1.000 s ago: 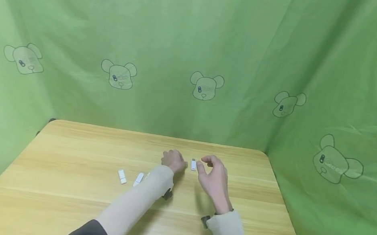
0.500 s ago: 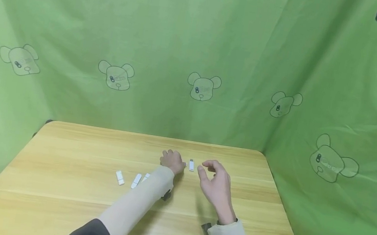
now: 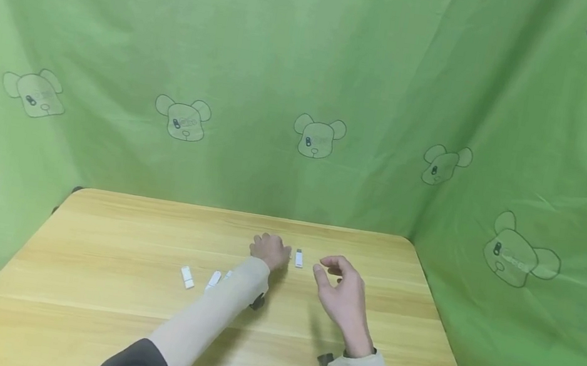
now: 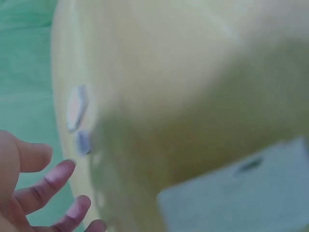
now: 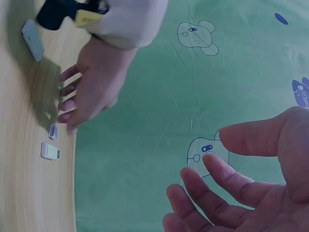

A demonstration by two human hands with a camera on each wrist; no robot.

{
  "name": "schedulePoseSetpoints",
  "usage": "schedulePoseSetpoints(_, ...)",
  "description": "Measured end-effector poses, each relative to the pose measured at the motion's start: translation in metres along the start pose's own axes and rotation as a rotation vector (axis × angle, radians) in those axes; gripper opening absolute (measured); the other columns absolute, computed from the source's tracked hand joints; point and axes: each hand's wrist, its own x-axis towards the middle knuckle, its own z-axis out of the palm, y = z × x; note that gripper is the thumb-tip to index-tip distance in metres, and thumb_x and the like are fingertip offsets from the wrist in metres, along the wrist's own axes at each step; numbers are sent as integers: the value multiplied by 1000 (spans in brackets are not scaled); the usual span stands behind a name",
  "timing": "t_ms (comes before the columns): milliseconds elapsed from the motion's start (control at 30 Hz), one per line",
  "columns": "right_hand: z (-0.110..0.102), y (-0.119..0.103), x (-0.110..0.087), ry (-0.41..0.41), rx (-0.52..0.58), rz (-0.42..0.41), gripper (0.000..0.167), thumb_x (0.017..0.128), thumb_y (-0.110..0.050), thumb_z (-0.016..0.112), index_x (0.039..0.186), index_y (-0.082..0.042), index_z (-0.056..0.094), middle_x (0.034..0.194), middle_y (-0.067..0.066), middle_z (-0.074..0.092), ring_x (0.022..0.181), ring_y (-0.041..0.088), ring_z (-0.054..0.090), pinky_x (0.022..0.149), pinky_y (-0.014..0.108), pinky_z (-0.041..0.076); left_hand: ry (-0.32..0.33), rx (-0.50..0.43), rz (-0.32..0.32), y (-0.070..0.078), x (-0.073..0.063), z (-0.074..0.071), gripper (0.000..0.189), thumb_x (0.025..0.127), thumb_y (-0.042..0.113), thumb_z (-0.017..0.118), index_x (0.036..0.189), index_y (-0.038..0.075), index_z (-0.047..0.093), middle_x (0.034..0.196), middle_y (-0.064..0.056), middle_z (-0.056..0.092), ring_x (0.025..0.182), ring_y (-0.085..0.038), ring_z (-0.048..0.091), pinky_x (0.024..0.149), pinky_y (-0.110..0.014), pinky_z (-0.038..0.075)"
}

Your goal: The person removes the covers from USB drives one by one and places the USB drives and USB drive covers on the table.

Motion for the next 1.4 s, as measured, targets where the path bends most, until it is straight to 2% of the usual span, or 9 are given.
schedulePoseSetpoints(167,0,-2,0,-6,11,0,26,101,-25,63,115,-4,67,117,16,71,110,29,65,96,46,49,38,-42,56,-5,1,-23,46,99,38,63,62,11,57,100,-14,71,101,-33,62,94,-51,51)
schedulePoseSetpoints(267,0,-3,1,-9,7,-4,27,101,-24,63,116,-2,67,117,16,71,110,30,65,95,46,49,88,-53,140,-8,-6,-39,39,100,34,62,70,10,63,93,-10,71,93,-29,64,89,-48,53)
schedulePoseSetpoints(333,1,-3,3,-12,1,-8,27,100,-23,63,117,-2,66,117,17,71,110,30,65,95,46,49,129,-82,199,-11,-10,-48,30,100,31,63,81,8,70,90,-9,70,87,-26,64,85,-46,54)
schedulePoseSetpoints(400,2,-5,4,-11,-3,-14,26,100,-22,63,117,-2,66,117,16,71,109,30,65,95,44,48,162,-117,244,-15,-14,-56,24,100,29,64,91,8,71,92,-9,71,84,-24,63,81,-41,54)
schedulePoseSetpoints(533,6,-9,7,-12,3,-27,24,99,-21,65,115,-4,67,117,16,71,108,30,65,93,40,47,227,-162,305,-27,-26,-67,24,99,28,64,98,6,72,97,-11,72,86,-25,64,77,-38,53)
schedulePoseSetpoints(767,19,-13,7,-39,-5,-40,22,97,-17,67,115,-4,67,116,16,72,107,30,66,90,35,47,244,-217,337,-52,-65,-73,26,100,29,62,108,5,71,106,-13,72,98,-30,65,84,-42,53)
schedulePoseSetpoints(967,32,-18,11,-67,4,-66,24,95,-15,69,115,-2,67,114,16,72,103,30,66,90,40,49,267,-277,346,-66,-94,-83,28,101,30,61,112,6,69,111,-12,71,101,-29,65,88,-43,53)
schedulePoseSetpoints(1133,44,-23,16,-94,6,-86,24,94,-15,70,114,-3,67,114,17,72,100,30,67,88,40,51,271,-350,375,-74,-112,-90,27,101,26,62,113,3,69,112,-14,71,104,-31,66,91,-44,54)
schedulePoseSetpoints(1400,72,-20,25,-199,-13,-45,27,95,-16,69,117,-1,65,118,19,70,103,33,67,83,38,59,278,-400,353,-91,-132,-87,24,100,26,62,110,5,69,109,-12,72,97,-29,69,85,-37,57)
